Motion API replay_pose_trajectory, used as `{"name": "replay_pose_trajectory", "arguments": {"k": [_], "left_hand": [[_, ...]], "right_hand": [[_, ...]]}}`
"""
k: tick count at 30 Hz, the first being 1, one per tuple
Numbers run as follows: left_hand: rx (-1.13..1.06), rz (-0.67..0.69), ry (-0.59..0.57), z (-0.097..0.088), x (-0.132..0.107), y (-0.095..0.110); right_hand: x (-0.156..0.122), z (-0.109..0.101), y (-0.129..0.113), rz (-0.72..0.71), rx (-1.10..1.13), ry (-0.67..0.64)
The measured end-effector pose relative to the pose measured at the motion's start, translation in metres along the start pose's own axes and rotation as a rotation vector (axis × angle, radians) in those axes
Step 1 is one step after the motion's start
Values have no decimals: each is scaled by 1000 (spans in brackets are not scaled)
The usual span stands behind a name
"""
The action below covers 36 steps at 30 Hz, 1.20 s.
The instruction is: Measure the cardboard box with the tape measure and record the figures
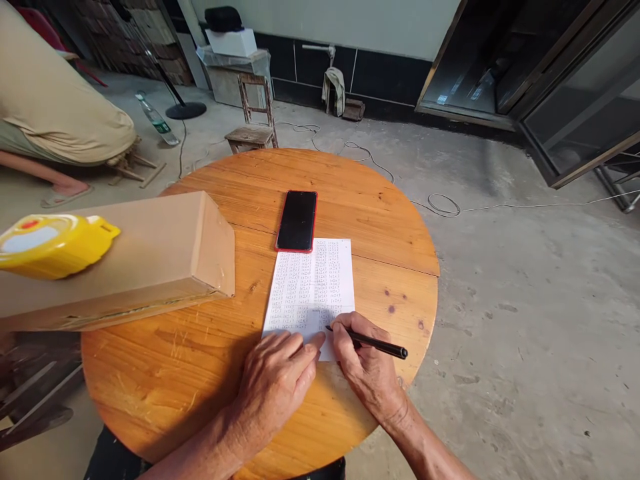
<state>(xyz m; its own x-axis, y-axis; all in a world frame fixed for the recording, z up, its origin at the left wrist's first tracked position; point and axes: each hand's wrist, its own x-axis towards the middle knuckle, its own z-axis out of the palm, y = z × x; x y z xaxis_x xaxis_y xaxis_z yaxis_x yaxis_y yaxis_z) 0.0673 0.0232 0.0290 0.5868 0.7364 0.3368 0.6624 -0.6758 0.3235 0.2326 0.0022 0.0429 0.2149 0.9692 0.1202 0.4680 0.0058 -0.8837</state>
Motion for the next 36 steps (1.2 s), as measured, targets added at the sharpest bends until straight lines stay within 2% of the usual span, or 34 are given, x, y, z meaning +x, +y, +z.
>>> {"name": "replay_pose_trajectory", "arguments": {"k": [36], "left_hand": [[-13,-18,-42,-1,1,0]], "right_hand": [[0,1,-3,-19,-40,-39]]}}
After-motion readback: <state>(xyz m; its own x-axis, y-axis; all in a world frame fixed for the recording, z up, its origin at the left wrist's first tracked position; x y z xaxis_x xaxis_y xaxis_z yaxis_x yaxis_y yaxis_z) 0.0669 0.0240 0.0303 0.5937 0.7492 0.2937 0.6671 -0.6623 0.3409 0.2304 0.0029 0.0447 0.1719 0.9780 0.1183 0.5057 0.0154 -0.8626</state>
